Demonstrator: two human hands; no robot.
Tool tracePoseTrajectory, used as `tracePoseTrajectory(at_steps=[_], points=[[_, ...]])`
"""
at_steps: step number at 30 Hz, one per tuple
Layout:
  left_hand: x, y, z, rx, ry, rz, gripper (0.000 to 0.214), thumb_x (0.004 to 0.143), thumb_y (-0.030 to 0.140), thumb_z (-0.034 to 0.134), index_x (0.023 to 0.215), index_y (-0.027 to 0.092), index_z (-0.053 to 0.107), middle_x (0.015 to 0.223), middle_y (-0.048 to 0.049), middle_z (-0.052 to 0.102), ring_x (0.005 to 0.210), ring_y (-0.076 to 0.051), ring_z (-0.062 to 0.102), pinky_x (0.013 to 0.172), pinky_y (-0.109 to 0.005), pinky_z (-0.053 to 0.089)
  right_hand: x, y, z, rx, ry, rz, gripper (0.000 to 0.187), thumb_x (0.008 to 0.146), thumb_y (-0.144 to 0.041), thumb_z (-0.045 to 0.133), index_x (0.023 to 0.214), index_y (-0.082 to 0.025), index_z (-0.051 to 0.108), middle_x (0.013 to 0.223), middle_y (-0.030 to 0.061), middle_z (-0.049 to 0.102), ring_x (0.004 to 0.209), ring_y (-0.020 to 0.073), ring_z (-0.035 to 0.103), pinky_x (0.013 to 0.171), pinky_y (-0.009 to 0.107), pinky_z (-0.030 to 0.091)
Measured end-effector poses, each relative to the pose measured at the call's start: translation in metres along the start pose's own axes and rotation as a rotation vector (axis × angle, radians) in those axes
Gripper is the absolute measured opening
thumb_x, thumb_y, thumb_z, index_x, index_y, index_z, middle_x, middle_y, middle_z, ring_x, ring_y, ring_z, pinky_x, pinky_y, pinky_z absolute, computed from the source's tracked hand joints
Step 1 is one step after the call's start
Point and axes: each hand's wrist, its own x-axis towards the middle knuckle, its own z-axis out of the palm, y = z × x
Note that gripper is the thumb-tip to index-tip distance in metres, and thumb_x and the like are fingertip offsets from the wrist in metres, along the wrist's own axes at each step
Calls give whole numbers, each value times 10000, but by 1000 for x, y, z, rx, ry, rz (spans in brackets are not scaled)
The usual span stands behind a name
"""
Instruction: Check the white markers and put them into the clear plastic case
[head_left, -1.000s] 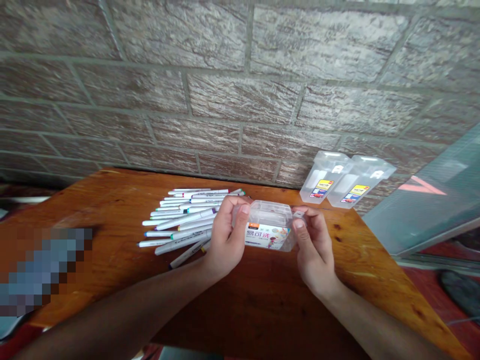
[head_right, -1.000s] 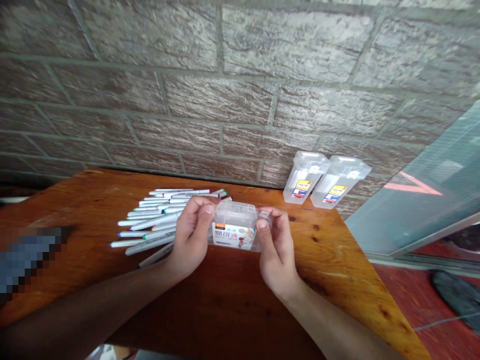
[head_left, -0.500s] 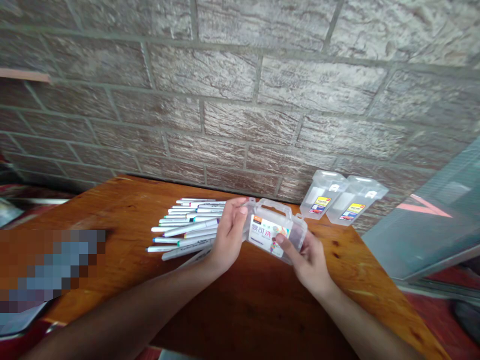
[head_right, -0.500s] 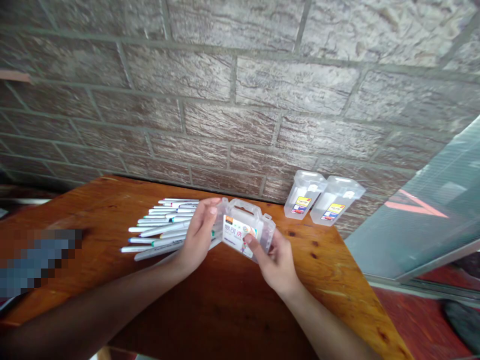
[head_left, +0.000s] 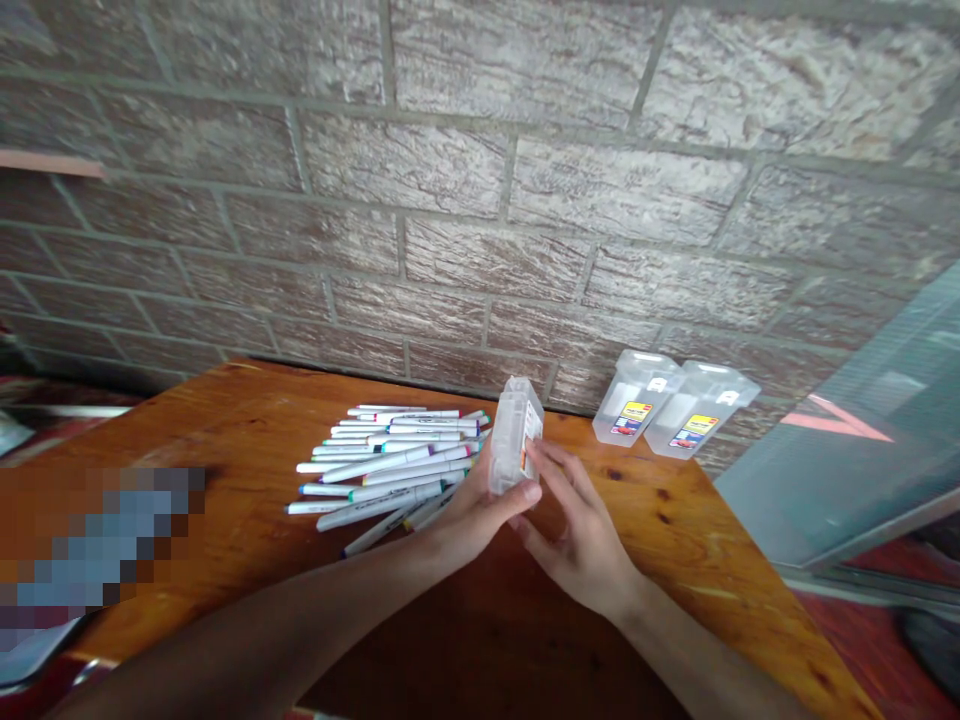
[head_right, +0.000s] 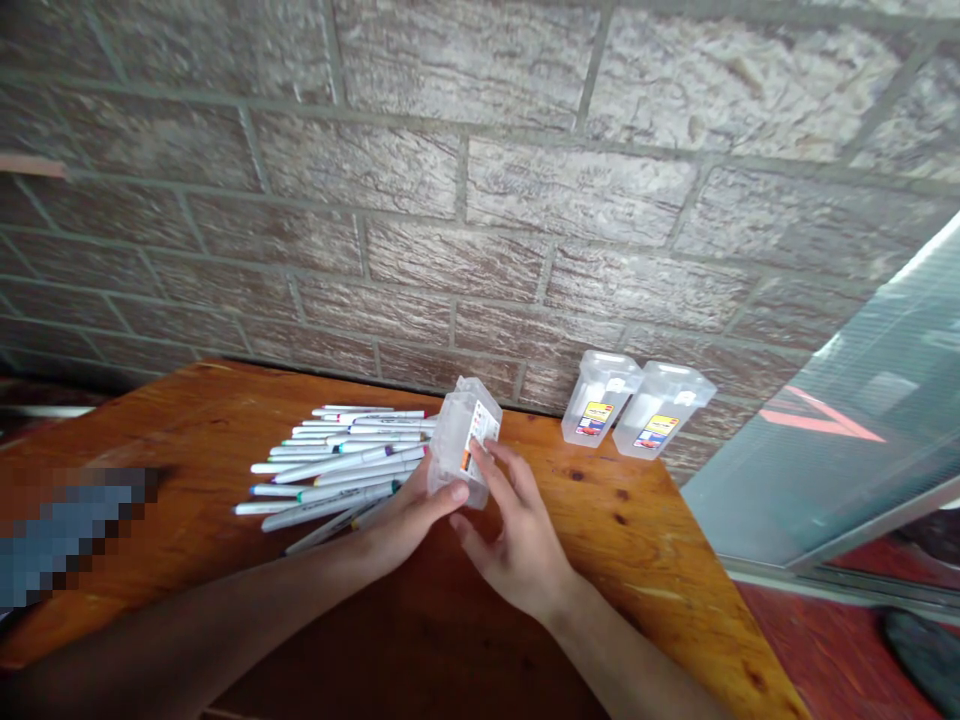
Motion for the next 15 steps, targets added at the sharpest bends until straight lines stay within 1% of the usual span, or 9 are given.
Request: tracePoseTrajectory(at_steps=[2,4,6,7,9,11,13,15], points=[[2,-1,-3,12,32,-34,503,841,408,778,1288,217,648,1264,-109,710,1257,-311,624,1128,-465,445,0,0,-4,10,-18,-2,739,899,-172,686,1577,-309,425,1530,133,474,1423,324,477,1162,553,446],[3,-6,-6,-38,72,-73,476,839,380,764,1274,213,663,1256,-107,720,1256,-317,625,1113,-469,450,1,1,-10,20,17,8,595,921,-177,655,1490,-302,534,1432,124,554,1341,309,543,1117,533,481],[3,-12,-7,-130,89,-123,508,823,356,745,1304,217,653,1278,-108,716,1262,-331,619,1077,-478,472,3,5,-16,18,111,42,437,944,-216,642,1375,-284,620,1310,114,618,1238,298,591,1052,509,511],[3,-14,-8,-175,79,-148,539,808,340,738,1325,222,643,1293,-109,713,1250,-336,624,1049,-476,489,5,8,-19,13,178,74,390,952,-245,644,1340,-273,632,1271,112,631,1199,296,601,1026,502,515],[2,-17,-9,-243,28,-187,598,779,316,726,1362,226,625,1288,-114,718,1188,-337,654,974,-462,525,7,16,-23,28,314,151,369,963,-305,653,1327,-257,620,1265,112,637,1150,289,613,991,488,516],[2,-17,-9,-271,-44,-219,629,763,313,723,1377,222,621,1244,-117,740,1114,-332,685,908,-442,542,9,24,-24,121,404,228,405,971,-361,658,1354,-247,593,1316,118,635,1163,282,621,1009,479,505],[2,-18,-9,-282,-112,-248,628,769,323,723,1378,211,624,1223,-116,750,1107,-330,693,903,-431,540,10,30,-23,265,421,288,423,980,-414,652,1359,-240,586,1313,114,665,1180,274,635,1007,446,510],[2,-18,-8,-291,-163,-255,599,789,343,726,1364,200,637,1250,-115,743,1158,-333,681,953,-433,525,10,31,-21,380,385,339,386,981,-470,639,1284,-230,633,1209,94,726,1088,262,676,919,393,541]])
